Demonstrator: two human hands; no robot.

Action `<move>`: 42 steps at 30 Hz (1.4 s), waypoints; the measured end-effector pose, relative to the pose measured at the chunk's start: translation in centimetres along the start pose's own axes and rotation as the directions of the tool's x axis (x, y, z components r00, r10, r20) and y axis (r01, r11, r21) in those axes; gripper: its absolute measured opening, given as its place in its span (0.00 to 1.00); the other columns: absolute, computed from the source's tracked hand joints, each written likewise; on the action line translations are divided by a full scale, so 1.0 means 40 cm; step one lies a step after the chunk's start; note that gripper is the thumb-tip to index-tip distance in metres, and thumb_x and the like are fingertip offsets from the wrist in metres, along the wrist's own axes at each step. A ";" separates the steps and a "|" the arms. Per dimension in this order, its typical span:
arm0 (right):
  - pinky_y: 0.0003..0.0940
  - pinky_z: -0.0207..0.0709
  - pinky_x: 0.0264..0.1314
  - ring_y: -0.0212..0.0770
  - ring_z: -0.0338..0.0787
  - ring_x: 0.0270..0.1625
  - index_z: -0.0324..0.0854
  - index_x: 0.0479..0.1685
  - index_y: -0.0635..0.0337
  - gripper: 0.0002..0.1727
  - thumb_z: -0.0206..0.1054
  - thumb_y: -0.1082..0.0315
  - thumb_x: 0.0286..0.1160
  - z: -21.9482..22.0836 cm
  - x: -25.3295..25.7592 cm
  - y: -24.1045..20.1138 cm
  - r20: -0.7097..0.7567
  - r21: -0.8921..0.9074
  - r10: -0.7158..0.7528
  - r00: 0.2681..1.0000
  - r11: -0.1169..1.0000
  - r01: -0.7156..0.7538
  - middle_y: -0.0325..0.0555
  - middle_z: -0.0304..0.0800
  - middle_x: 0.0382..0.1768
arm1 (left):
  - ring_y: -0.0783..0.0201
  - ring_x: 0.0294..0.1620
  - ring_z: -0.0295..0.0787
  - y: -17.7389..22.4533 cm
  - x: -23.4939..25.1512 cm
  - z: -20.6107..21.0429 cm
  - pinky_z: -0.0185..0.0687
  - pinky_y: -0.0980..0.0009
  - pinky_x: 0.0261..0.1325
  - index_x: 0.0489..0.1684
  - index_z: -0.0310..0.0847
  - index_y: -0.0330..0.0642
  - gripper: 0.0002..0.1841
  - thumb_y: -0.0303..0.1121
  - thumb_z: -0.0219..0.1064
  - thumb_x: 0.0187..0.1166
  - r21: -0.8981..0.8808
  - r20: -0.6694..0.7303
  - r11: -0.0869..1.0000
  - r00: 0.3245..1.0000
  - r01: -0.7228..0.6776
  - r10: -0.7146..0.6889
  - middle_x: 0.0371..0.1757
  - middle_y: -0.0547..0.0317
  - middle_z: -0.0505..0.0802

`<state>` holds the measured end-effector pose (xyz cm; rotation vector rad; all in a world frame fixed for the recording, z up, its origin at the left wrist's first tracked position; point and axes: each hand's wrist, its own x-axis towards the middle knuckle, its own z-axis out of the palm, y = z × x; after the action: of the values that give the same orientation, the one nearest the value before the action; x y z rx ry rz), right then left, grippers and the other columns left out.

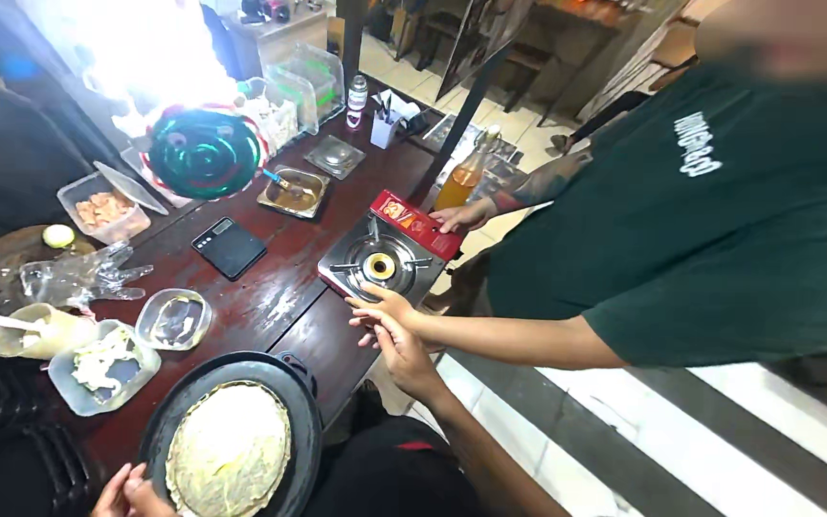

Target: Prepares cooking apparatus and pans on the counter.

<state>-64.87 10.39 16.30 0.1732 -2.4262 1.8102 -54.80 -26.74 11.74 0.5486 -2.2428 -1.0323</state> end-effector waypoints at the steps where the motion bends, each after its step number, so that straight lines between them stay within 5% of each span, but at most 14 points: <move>1: 0.31 0.91 0.51 0.34 0.94 0.54 0.78 0.73 0.66 0.23 0.46 0.78 0.84 -0.009 0.010 0.009 -0.002 0.001 0.012 1.000 1.000 -0.012 0.45 0.89 0.68 | 0.69 0.52 0.90 0.046 -0.002 0.047 0.88 0.71 0.56 0.64 0.77 0.21 0.19 0.33 0.55 0.90 -0.108 0.059 0.994 0.998 0.019 -0.013 0.54 0.44 0.91; 5: 0.31 0.91 0.55 0.34 0.94 0.52 0.82 0.69 0.64 0.18 0.61 0.74 0.82 -0.053 0.028 0.033 -0.010 0.000 0.042 0.999 0.999 -0.042 0.45 0.91 0.64 | 0.71 0.47 0.93 0.218 -0.049 0.253 0.93 0.72 0.49 0.65 0.76 0.23 0.18 0.30 0.56 0.87 -0.355 0.395 0.888 0.908 0.291 -0.139 0.52 0.51 0.91; 8: 0.30 0.90 0.59 0.32 0.93 0.55 0.86 0.65 0.59 0.16 0.62 0.69 0.84 -0.123 0.046 0.037 -0.014 -0.085 0.014 1.000 0.996 -0.015 0.42 0.91 0.64 | 0.58 0.56 0.92 0.286 -0.098 0.392 0.92 0.59 0.54 0.74 0.74 0.31 0.20 0.33 0.60 0.88 -0.272 0.658 0.789 0.705 0.551 -0.265 0.62 0.44 0.90; 11: 0.29 0.87 0.62 0.31 0.92 0.57 0.89 0.61 0.58 0.16 0.58 0.68 0.85 -0.231 0.095 0.030 -0.081 -0.190 -0.029 0.996 0.982 0.013 0.42 0.93 0.59 | 0.51 0.62 0.90 0.339 -0.130 0.523 0.90 0.54 0.59 0.80 0.68 0.34 0.24 0.35 0.60 0.89 -0.174 0.769 0.694 0.537 0.698 -0.347 0.69 0.38 0.85; 14: 0.30 0.90 0.57 0.33 0.94 0.52 0.88 0.63 0.56 0.17 0.56 0.65 0.88 -0.353 0.155 0.040 -0.131 -0.373 -0.018 0.991 0.927 -0.032 0.43 0.93 0.58 | 0.46 0.65 0.88 0.362 -0.154 0.625 0.87 0.51 0.63 0.85 0.63 0.36 0.28 0.39 0.60 0.90 -0.112 0.800 0.612 0.437 0.783 -0.412 0.72 0.35 0.83; 20: 0.57 0.77 0.74 0.55 0.88 0.68 0.86 0.68 0.55 0.18 0.55 0.66 0.89 -0.517 0.299 0.117 -0.192 -0.661 0.217 0.957 0.692 -0.290 0.54 0.90 0.65 | 0.48 0.65 0.88 0.389 -0.171 0.768 0.85 0.53 0.66 0.89 0.55 0.35 0.34 0.43 0.63 0.88 -0.092 0.820 0.590 0.397 0.802 -0.412 0.71 0.34 0.84; 27: 0.55 0.76 0.76 0.54 0.87 0.70 0.85 0.69 0.58 0.19 0.56 0.64 0.89 -0.547 0.293 0.208 -0.152 -0.680 0.337 0.929 0.646 -0.346 0.56 0.89 0.65 | 0.52 0.53 0.92 0.419 -0.198 0.815 0.89 0.55 0.54 0.88 0.59 0.39 0.32 0.40 0.64 0.88 -0.120 0.800 0.537 0.401 0.835 -0.446 0.65 0.39 0.88; 34: 0.48 0.88 0.59 0.46 0.96 0.49 0.86 0.67 0.57 0.18 0.54 0.62 0.92 -0.519 0.190 0.249 -0.016 -0.559 0.488 0.872 0.719 -0.413 0.50 0.95 0.53 | 0.53 0.47 0.94 0.426 -0.210 0.808 0.91 0.57 0.49 0.84 0.63 0.38 0.29 0.38 0.66 0.87 -0.136 0.779 0.518 0.414 0.845 -0.470 0.58 0.40 0.91; 42: 0.43 0.90 0.56 0.42 0.96 0.48 0.87 0.66 0.56 0.18 0.57 0.61 0.89 -0.536 0.134 0.303 -0.038 -0.522 0.416 0.908 0.767 -0.373 0.49 0.95 0.52 | 0.57 0.49 0.93 0.421 -0.221 0.808 0.90 0.61 0.50 0.84 0.62 0.36 0.30 0.38 0.65 0.87 -0.175 0.763 0.512 0.445 0.841 -0.469 0.59 0.43 0.91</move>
<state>-71.66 34.23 11.72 -0.3513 -3.0857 1.1818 -71.96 5.95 5.17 1.0273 -2.0303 -2.5602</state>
